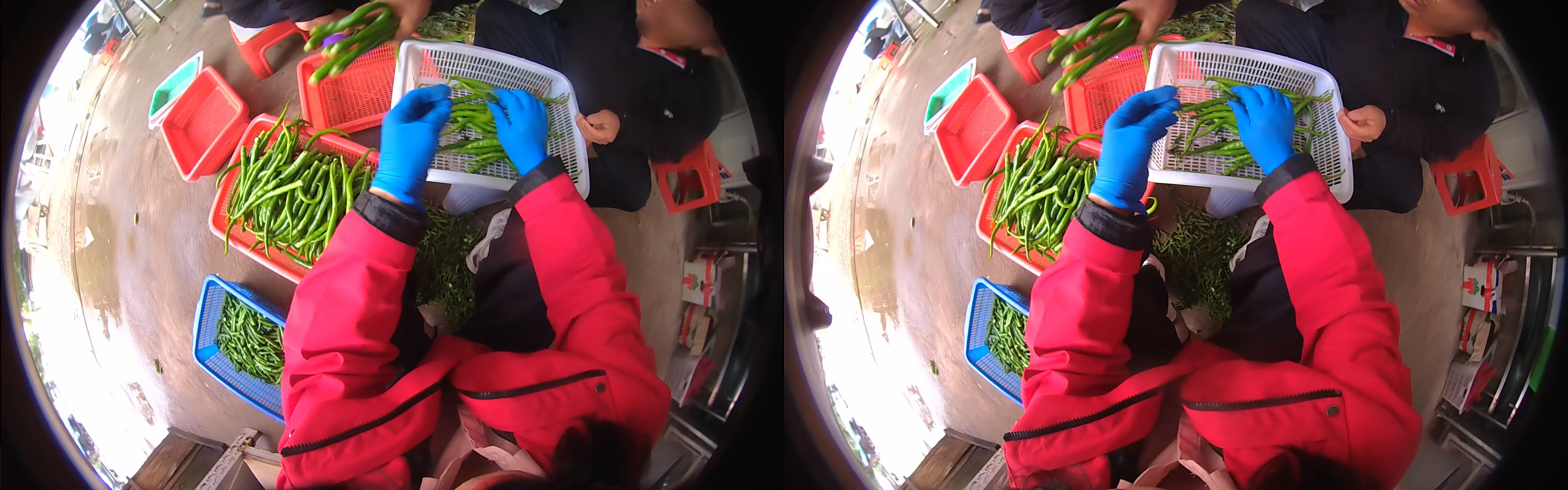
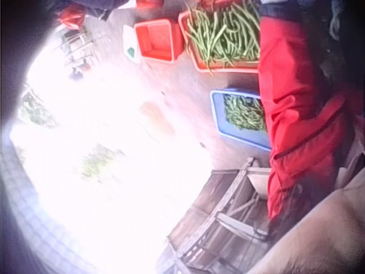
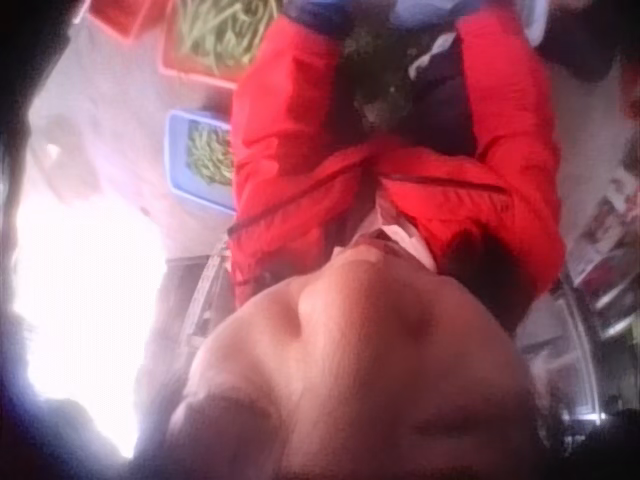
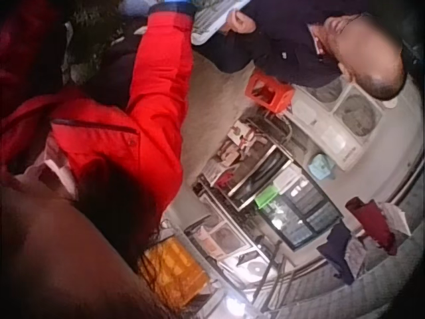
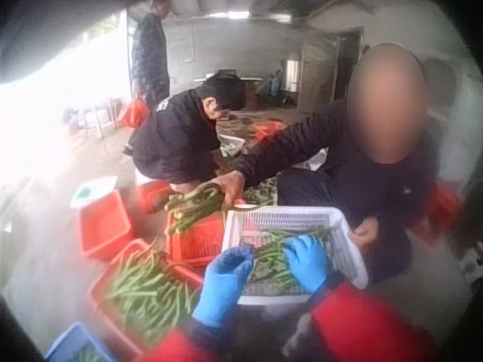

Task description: The person sits on the ground and sorts green beans by hand, removing stems and placing trimmed beans into a red basket. They handle beans one at a time from a white basket and discard stems into a pile on the floor.

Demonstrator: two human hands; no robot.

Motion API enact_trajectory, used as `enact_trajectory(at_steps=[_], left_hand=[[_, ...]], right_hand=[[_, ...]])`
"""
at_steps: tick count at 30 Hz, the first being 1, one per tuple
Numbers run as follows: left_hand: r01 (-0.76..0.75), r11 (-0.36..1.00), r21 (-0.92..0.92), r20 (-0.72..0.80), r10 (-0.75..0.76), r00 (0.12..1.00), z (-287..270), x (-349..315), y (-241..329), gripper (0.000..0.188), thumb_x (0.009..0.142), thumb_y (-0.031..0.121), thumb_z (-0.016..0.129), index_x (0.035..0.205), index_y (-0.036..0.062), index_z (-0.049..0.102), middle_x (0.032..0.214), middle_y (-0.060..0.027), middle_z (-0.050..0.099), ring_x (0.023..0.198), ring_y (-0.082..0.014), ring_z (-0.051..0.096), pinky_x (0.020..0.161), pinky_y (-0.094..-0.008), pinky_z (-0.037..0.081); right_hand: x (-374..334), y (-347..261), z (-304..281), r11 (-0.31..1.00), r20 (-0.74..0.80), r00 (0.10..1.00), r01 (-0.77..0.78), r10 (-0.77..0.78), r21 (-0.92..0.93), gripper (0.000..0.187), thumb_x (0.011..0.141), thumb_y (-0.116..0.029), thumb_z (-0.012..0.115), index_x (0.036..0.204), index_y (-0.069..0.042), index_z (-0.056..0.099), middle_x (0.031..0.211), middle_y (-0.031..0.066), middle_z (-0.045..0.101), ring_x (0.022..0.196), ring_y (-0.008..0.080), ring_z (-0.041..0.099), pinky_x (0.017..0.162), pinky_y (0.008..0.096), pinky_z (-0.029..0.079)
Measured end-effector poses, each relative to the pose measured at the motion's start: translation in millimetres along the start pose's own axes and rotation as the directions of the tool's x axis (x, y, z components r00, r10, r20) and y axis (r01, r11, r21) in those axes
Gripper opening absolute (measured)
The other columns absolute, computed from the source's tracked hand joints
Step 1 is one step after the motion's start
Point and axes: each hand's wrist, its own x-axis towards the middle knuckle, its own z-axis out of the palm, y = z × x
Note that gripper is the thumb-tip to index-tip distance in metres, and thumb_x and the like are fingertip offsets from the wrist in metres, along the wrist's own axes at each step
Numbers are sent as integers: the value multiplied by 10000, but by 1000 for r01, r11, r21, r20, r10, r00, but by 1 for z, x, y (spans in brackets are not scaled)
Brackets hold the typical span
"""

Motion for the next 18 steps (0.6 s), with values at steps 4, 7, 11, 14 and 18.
enact_trajectory(at_steps=[4,7,11,14,18], left_hand=[[-354,429,831,255,273,928,4,-9,-7,437,700,144,714,1107,33,597,1086,-180,588,999,-317,578,847,-370,466],[-506,300,809,394,362,845,4,-6,-9,331,755,148,655,1072,63,610,952,-157,621,869,-344,597,756,-408,481],[-388,296,873,335,215,917,-10,-8,-8,226,806,161,589,1022,104,621,862,-148,626,744,-330,611,649,-412,489],[-344,46,938,334,147,931,-25,-6,-10,177,818,185,570,974,121,622,792,-153,625,705,-320,619,595,-417,487],[-384,-5,923,384,32,923,-35,1,-20,185,802,197,584,980,170,630,675,-134,616,635,-328,616,550,-432,482]], right_hand=[[6,-61,-25,832,-48,968,-185,246,523,165,784,-52,653,934,-54,585,817,46,586,737,182,595,642,308,462],[-2,-87,-29,544,161,915,-354,371,760,169,789,-16,657,936,-39,577,876,38,603,773,116,590,682,254,473],[1,-95,-30,409,220,887,-391,406,825,226,777,-26,667,984,-48,578,938,51,602,822,144,589,719,274,473],[9,-89,-33,827,-58,980,-127,189,547,344,742,-79,695,1067,-77,581,984,67,598,888,196,578,777,317,459],[8,-79,-27,960,148,949,268,-277,79,400,735,-125,654,1130,-121,592,953,54,584,874,235,552,784,357,445]])
